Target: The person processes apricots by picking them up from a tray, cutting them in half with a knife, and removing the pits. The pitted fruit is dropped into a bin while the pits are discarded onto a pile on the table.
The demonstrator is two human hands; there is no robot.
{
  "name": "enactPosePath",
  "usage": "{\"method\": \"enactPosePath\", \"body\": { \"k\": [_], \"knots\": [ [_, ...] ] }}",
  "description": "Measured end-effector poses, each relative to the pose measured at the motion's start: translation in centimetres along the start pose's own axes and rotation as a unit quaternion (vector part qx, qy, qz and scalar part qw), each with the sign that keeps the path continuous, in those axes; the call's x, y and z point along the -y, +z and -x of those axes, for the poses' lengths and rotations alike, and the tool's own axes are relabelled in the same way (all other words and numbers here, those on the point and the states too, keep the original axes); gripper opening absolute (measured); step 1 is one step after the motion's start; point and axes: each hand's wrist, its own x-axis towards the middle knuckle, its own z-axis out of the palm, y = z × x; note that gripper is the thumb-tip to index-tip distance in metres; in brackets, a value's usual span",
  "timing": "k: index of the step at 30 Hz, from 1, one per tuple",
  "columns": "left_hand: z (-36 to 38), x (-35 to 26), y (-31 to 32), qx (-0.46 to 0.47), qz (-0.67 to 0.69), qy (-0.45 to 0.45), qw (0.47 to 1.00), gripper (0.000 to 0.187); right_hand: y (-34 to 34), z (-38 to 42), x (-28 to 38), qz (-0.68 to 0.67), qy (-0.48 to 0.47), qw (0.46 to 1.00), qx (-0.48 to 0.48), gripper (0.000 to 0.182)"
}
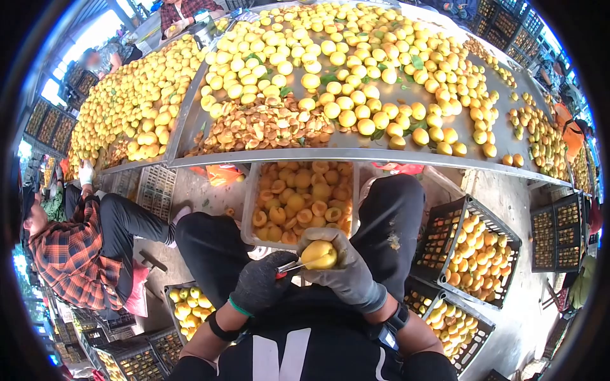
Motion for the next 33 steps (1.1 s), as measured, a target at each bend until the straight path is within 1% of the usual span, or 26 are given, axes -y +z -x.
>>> {"method": "enactPosePath", "body": {
  "k": [2,4,7,8,10,12,13,15,16,18,19,20,22,23,25,26,27,28,32,33],
  "knots": [
    [0.1,0.0,0.1,-0.012,-0.011,0.017,1.0,0.031,0.2,0.1,0.0,-0.011,0.009,1.0,-0.008,0.06],
    [0.0,-0.3,0.1,0.002,-0.011,-0.013,1.0,0.031,0.4,0.1,0.1,-0.022,0.018,0.999,-0.015,0.058],
    [0.3,-0.3,0.8,-0.001,-0.001,-0.015,1.0,0.031,1.1,0.2,0.3,-0.036,0.013,0.999,-0.027,0.056],
    [0.3,-0.4,0.7,-0.002,-0.001,-0.015,1.0,0.031,1.3,0.2,0.4,-0.023,0.0,1.0,-0.02,0.056],
    [0.3,-0.8,0.4,0.035,-0.021,-0.04,0.998,0.036,1.5,0.1,0.4,-0.009,-0.011,1.0,-0.012,0.056],
    [0.2,-0.4,0.7,0.031,-0.018,-0.035,0.999,0.036,1.5,-0.2,0.1,0.083,-0.055,0.995,-0.014,0.056],
    [0.0,-0.2,0.7,0.028,-0.016,-0.028,0.999,0.036,1.7,-0.5,0.2,0.083,-0.055,0.995,-0.012,0.056],
    [-0.6,-0.1,0.5,0.007,-0.02,-0.016,1.0,0.035,2.1,-0.9,0.3,0.03,-0.087,0.995,-0.041,0.053],
    [-0.9,0.0,0.5,-0.013,-0.022,-0.002,1.0,0.035,2.0,-1.2,0.0,0.031,-0.087,0.995,-0.04,0.053],
    [-1.6,0.7,1.1,-0.028,-0.04,-0.005,0.999,0.032,1.1,-2.2,-1.3,-0.133,-0.068,0.986,-0.071,0.049],
    [-1.8,0.9,1.4,-0.043,-0.058,-0.008,0.997,0.029,0.1,-2.6,-1.8,-0.139,-0.061,0.988,-0.04,0.052],
    [-2.0,0.8,1.4,-0.044,-0.059,-0.005,0.997,0.029,0.2,-2.8,-1.6,-0.138,-0.063,0.988,-0.04,0.052],
    [-2.0,0.7,1.4,-0.042,-0.058,-0.022,0.997,0.036,0.7,-2.8,-1.1,-0.134,-0.034,0.99,-0.038,0.053],
    [-1.9,0.8,1.4,-0.042,-0.058,-0.024,0.997,0.036,0.9,-2.6,-1.2,-0.135,-0.032,0.99,-0.038,0.053],
    [-1.9,0.8,1.6,-0.054,-0.052,-0.02,0.997,0.036,1.4,-2.3,-1.1,-0.071,-0.032,0.994,-0.071,0.056],
    [-1.9,0.9,1.7,-0.054,-0.052,-0.02,0.997,0.036,1.6,-2.1,-0.8,-0.071,-0.033,0.994,-0.071,0.056],
    [-1.7,1.0,1.8,-0.079,-0.05,-0.006,0.996,0.032,1.9,-1.9,-0.4,0.038,-0.071,0.995,-0.065,0.055],
    [-1.6,1.1,1.8,-0.104,-0.049,0.007,0.993,0.029,2.1,-1.9,-0.2,0.146,-0.109,0.982,-0.058,0.054],
    [-2.2,1.1,1.6,-0.113,-0.042,0.014,0.993,0.029,1.8,-2.3,-0.5,0.195,-0.147,0.968,-0.055,0.052],
    [-2.4,0.8,1.4,-0.106,-0.052,0.007,0.993,0.029,1.7,-2.4,-0.6,0.112,-0.102,0.986,-0.065,0.05]
  ]
}}
